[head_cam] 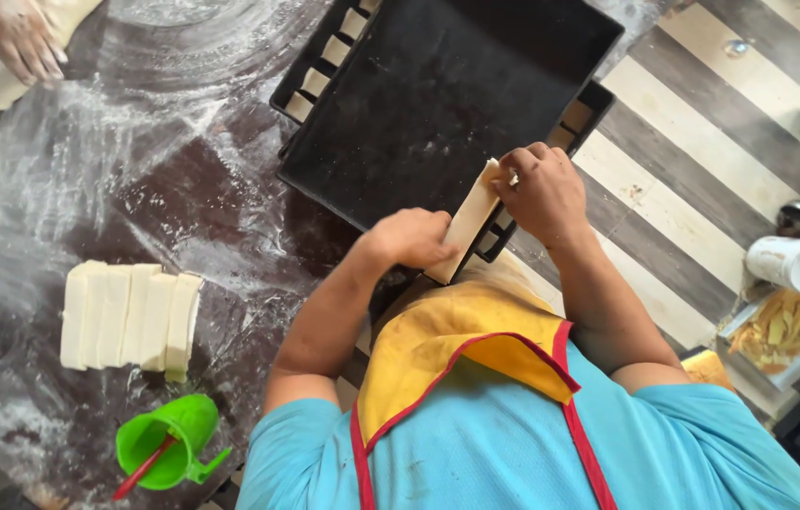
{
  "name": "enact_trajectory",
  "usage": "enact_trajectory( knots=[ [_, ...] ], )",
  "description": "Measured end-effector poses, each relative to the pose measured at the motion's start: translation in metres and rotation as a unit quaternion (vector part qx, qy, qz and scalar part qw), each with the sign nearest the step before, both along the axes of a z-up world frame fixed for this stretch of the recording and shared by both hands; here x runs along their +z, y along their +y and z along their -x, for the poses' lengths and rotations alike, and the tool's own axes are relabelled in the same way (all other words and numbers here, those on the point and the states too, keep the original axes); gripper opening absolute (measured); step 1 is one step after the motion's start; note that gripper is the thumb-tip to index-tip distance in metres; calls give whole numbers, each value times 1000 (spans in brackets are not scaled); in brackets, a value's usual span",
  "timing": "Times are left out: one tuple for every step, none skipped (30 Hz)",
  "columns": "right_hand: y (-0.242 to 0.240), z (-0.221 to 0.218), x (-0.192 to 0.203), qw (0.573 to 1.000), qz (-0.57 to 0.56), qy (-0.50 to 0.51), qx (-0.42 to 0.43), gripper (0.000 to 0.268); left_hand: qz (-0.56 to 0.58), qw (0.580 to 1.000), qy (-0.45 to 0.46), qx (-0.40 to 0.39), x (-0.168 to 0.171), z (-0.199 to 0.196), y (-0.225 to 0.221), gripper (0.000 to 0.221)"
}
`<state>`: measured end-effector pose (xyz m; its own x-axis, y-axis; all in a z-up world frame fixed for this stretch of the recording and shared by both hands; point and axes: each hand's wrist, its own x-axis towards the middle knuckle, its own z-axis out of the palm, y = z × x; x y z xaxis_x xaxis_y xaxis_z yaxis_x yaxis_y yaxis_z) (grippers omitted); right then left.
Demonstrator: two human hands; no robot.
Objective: The recorder is placing strips of dough into metal trays and brushing them with a liquid mixture in a bakery.
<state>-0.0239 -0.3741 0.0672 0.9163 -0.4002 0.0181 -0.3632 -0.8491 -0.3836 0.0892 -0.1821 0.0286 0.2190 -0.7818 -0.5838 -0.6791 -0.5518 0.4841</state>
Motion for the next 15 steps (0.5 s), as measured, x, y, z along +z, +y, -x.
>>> enact_trajectory(
  knots=[
    [2, 1, -3, 1000, 4, 2, -6, 21, 4, 1000, 2, -6, -2, -6, -4, 56],
    [5, 3, -6, 999, 5, -28, -17, 20, 15, 1000, 9, -15, -4, -12, -8, 55],
    [8, 5, -10, 998, 7, -60, -27, 18, 25, 999, 13, -24, -5, -18, -12, 54],
    [9, 9, -13, 998, 11, -59, -33, 18, 29, 999, 14, -31, -13, -18, -16, 54],
    [9, 10, -15, 997, -13, -69, -36, 18, 149, 988, -15, 37, -19, -22, -22, 59],
    [9, 11, -17, 996, -37, -78, -38, 18, 266, 957, -41, 103, -25, -25, -28, 67],
    [7, 8, -11, 995, -32, -79, -44, 18, 271, 957, -40, 97, -25, -36, -33, 67],
    [5, 6, -6, 993, -88, -62, -52, 18, 295, 954, 50, 14, -25, -45, -38, 71],
    [3, 5, 0, 987, -143, -43, -57, 19, 312, 937, 139, -66, -26, -52, -43, 76],
    [-8, 2, -3, 988, -138, -42, -62, 19, 316, 935, 142, -71, -27, -64, -51, 76],
    [-18, -3, -7, 979, -193, -26, -61, 20, 246, 949, 191, -44, -27, -77, -58, 74],
    [-29, -8, -10, 967, -248, -10, -60, 21, 174, 955, 239, -19, -26, -90, -66, 73],
    [-35, -16, -9, 967, -246, -9, -63, 21, 175, 954, 241, -22, -13, -95, -79, 73],
    [-42, -23, -8, 970, -224, -39, -90, 21, 169, 953, 239, 75, 1, -100, -92, 72],
    [-47, -30, -6, 970, -203, -70, -114, 21, 161, 944, 233, 172, 15, -104, -104, 72]
  ],
)
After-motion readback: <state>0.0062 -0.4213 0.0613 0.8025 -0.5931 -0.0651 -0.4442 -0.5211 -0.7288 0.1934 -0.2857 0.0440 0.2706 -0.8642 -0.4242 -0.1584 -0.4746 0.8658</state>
